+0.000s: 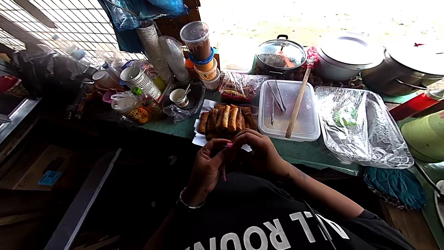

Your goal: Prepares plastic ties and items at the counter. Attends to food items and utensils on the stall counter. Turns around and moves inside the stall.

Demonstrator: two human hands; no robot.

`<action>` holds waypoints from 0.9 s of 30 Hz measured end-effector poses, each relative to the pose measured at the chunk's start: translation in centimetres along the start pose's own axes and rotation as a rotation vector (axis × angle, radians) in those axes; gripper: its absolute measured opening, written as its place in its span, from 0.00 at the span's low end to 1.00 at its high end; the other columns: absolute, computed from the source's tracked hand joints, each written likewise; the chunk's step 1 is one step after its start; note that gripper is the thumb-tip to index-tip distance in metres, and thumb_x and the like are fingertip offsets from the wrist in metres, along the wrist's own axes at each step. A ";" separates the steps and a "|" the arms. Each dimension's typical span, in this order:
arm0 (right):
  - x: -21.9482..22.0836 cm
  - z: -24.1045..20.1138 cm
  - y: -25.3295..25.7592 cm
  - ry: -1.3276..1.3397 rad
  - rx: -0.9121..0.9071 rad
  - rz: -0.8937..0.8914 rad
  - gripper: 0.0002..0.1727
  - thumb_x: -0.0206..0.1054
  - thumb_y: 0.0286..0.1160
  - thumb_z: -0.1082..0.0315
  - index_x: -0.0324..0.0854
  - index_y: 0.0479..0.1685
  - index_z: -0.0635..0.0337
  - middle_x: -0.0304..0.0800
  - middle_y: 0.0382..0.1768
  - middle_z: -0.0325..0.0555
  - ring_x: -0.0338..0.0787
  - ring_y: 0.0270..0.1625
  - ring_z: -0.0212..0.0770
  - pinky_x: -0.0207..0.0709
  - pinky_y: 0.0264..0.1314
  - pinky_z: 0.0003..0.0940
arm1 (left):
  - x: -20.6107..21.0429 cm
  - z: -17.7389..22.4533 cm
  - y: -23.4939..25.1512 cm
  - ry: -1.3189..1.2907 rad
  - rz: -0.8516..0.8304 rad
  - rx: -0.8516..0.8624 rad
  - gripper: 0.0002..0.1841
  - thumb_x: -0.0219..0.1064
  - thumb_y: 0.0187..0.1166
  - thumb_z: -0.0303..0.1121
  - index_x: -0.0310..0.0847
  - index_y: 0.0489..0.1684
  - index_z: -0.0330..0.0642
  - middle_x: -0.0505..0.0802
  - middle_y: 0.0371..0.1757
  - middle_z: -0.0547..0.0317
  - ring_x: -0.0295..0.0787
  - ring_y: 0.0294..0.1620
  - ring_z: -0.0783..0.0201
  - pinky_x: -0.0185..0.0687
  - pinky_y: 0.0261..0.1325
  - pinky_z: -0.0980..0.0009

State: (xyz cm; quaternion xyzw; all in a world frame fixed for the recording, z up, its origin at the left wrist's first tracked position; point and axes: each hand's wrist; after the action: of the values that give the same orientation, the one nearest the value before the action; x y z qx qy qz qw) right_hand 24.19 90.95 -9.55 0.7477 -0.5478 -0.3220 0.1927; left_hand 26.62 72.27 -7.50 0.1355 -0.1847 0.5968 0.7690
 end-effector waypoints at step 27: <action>1.4 -1.2 -1.4 0.118 0.134 0.030 0.10 0.66 0.80 0.74 0.87 0.51 0.71 0.91 0.50 0.50 0.90 0.51 0.29 0.85 0.57 0.22 | -0.2 -0.1 -0.6 -0.010 0.091 0.074 0.11 0.68 0.77 0.18 0.84 0.53 0.37 0.95 0.41 0.58 0.94 0.39 0.69 0.92 0.48 0.73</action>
State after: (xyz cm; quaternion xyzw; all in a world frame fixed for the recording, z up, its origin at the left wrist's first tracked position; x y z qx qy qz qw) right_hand 26.23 89.95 -9.98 0.7685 -0.5669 -0.2369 0.1789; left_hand 27.14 71.99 -7.72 0.1581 -0.1724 0.6369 0.7346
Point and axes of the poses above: each hand's wrist, its own y-axis towards the middle knuckle, its own x-axis out of the palm, z = x × y
